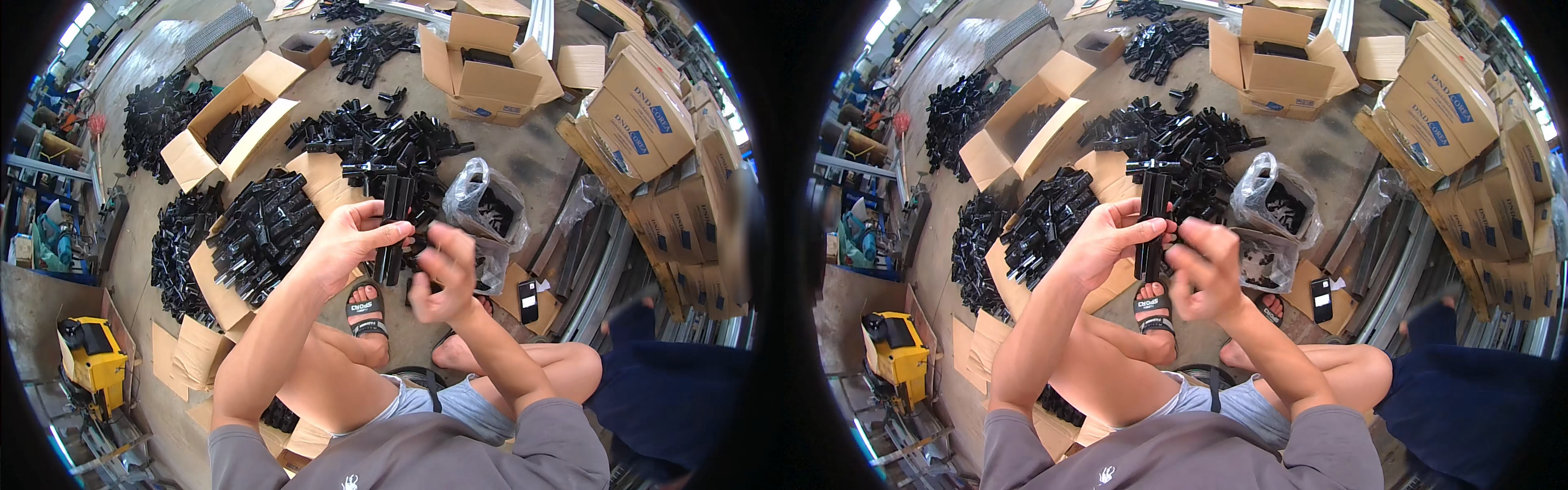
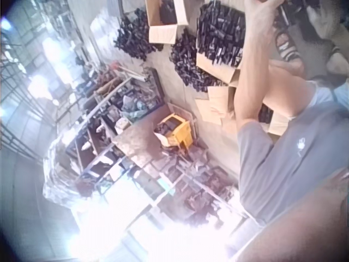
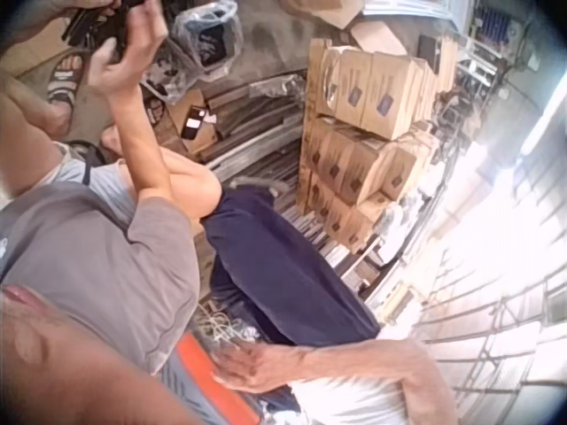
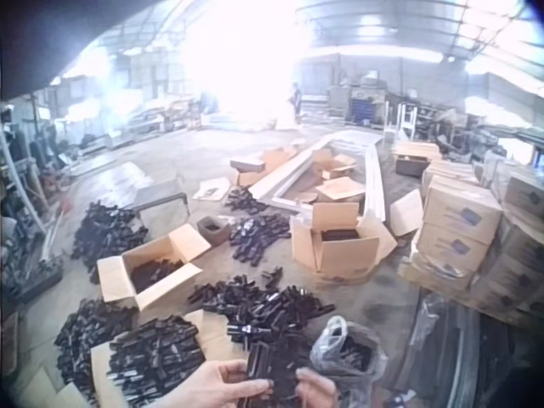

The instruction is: The person assembles metal brackets by placing two black metal components together and securing them with a silver screw and a small black pin, handling them one at a time from various boxes and bags while sitting on the floor.

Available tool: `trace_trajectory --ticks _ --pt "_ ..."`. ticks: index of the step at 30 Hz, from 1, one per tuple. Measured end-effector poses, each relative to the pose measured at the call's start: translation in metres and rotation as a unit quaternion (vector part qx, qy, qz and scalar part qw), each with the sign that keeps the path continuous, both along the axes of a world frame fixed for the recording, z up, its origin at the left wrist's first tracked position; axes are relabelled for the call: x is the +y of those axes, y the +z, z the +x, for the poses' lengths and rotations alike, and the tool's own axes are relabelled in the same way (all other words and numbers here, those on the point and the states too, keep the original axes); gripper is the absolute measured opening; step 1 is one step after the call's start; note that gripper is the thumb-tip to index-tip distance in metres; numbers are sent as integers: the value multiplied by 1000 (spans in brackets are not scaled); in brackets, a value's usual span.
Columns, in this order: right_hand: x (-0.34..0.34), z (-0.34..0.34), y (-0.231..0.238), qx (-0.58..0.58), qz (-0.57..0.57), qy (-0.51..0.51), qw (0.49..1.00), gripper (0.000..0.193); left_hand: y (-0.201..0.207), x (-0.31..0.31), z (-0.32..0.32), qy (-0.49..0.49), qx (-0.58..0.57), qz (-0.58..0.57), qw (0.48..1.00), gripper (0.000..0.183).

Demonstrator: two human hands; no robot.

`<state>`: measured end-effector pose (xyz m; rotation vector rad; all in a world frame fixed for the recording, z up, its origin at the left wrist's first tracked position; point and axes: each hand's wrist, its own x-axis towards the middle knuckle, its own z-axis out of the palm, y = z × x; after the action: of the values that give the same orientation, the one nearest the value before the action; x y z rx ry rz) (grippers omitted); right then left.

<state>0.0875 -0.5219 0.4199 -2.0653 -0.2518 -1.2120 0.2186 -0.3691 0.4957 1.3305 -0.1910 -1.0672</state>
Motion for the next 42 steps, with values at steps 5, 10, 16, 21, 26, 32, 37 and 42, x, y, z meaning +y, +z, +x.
trace_trajectory --ticks 5,10,16,21,26,32,37,42 --pt "-28 30 18 258 511 210 793 60 1 -3 1 -39 -104 45 993 38" --pt "-37 28 20 301 532 219 761 46 -3 -8 -6 -69 -173 71 980 51" --pt "-33 11 21 257 562 220 755 42 13 -14 -14 -145 -268 154 940 57" --pt "-41 0 17 219 575 201 762 41 3 -7 -26 -150 -308 158 926 49" --pt "-44 -9 10 207 565 206 772 45 -6 -8 -26 -167 -322 166 917 41" --pt "-50 -4 3 227 542 221 779 54 0 -7 -25 -166 -339 207 902 46" --pt "-153 -2 -73 336 482 -59 807 31 0 -7 -18 -157 -429 255 852 42" --pt "-235 -43 -232 468 235 -395 755 28 -5 -6 -10 -106 -537 264 794 40"
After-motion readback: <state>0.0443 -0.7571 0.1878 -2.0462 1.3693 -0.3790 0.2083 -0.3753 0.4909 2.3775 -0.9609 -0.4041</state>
